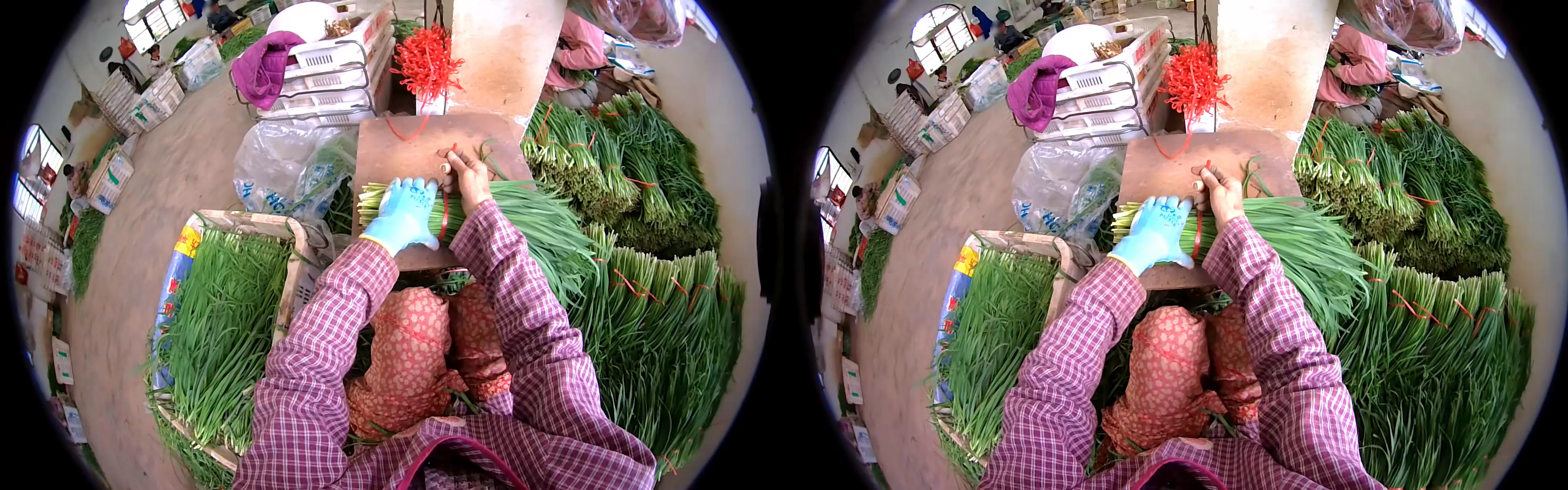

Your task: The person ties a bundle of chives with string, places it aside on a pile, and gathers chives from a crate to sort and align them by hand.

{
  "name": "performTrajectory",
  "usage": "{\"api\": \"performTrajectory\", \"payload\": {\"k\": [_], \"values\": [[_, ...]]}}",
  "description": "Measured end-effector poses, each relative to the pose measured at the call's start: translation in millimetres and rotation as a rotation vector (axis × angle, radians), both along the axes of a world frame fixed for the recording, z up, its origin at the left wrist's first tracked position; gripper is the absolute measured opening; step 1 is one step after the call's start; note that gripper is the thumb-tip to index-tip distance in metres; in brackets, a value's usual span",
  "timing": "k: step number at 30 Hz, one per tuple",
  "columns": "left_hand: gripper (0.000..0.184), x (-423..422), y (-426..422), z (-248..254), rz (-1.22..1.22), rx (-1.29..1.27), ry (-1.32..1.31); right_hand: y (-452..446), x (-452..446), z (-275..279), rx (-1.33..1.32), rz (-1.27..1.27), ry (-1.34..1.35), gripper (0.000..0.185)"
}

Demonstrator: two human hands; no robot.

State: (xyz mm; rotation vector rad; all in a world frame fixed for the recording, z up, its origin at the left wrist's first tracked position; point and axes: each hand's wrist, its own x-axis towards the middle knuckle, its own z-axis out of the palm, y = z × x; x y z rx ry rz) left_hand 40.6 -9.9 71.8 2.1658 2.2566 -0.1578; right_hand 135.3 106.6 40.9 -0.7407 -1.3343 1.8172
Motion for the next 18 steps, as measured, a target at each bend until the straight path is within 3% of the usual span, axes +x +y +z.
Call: {"api": "performTrajectory", "payload": {"k": [3, 5, 7, 11, 13, 15, 18], "values": [[0.091, 2, -8, 0, 0.021, 0.072, -0.031, -10, 3, 26, 0.202, 0.03, -0.123, 0.022], [0.087, 10, -10, 9, 0.068, 0.035, 0.099, -21, -1, 36, 0.425, 0.042, -0.118, 0.021], [0.083, 22, -14, 18, 0.094, 0.031, 0.186, -32, 5, 52, 0.364, 0.087, -0.103, 0.021], [0.103, 23, -10, 3, 0.166, -0.16, 0.191, -22, -8, 13, 0.479, 0.086, -0.16, 0.022], [0.097, 23, -18, -8, 0.158, 0.148, 0.169, -24, -4, 22, 0.175, 0.185, -0.081, 0.023], [0.099, 23, -19, 1, 0.158, 0.049, 0.168, -27, -2, 30, 0.063, 0.182, -0.112, 0.022], [0.083, 20, -19, -3, 0.172, 0.08, 0.053, -33, -2, 37, 0.014, 0.193, -0.121, 0.021]]}}
